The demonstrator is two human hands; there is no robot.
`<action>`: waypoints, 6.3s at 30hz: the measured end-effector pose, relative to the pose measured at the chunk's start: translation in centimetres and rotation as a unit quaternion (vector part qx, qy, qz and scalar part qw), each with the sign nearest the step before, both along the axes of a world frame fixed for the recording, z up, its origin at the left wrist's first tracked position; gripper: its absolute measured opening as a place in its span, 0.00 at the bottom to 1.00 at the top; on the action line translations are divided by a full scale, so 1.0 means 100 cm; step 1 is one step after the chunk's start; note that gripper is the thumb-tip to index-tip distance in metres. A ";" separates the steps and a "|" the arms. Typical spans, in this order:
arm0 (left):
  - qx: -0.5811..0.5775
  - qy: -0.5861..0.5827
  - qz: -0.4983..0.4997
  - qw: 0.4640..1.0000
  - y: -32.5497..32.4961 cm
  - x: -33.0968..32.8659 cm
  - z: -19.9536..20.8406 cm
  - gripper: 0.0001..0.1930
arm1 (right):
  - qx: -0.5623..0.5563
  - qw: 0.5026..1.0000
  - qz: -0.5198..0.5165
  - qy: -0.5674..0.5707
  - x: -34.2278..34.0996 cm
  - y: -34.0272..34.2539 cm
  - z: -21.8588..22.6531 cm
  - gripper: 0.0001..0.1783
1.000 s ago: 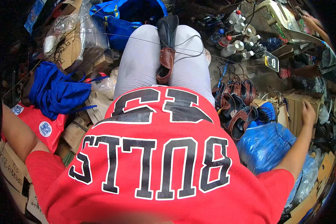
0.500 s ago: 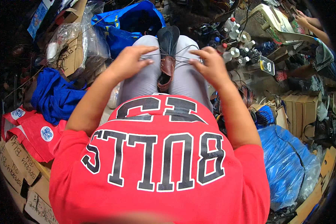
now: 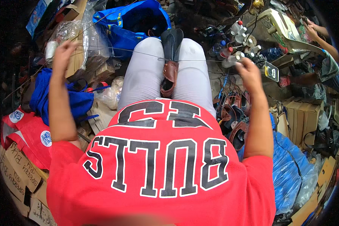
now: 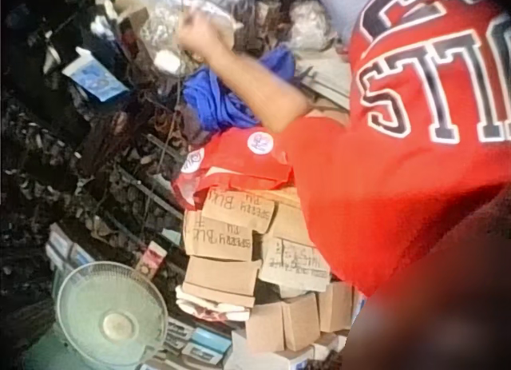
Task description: Hand-stitching and threading a leather shoe upper and assembling components.
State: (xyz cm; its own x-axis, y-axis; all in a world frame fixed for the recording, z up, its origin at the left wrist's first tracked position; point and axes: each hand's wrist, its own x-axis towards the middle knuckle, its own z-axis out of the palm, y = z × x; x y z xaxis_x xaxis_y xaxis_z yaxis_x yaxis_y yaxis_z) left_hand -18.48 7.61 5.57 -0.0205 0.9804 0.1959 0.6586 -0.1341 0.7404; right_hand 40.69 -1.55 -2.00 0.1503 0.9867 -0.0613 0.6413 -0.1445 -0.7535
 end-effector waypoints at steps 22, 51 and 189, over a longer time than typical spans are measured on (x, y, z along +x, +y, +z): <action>-0.139 0.254 -0.454 0.842 0.022 0.258 -0.039 0.14 | 0.036 0.976 0.209 0.059 -0.108 0.028 0.017 0.08; -0.236 -0.140 -0.453 0.848 0.019 0.244 -0.091 0.10 | 0.062 0.967 0.249 0.007 -0.125 0.027 -0.001 0.07; -0.006 -0.010 -0.398 0.917 -0.010 0.255 -0.089 0.20 | -0.042 0.953 0.276 -0.118 -0.143 0.016 0.042 0.20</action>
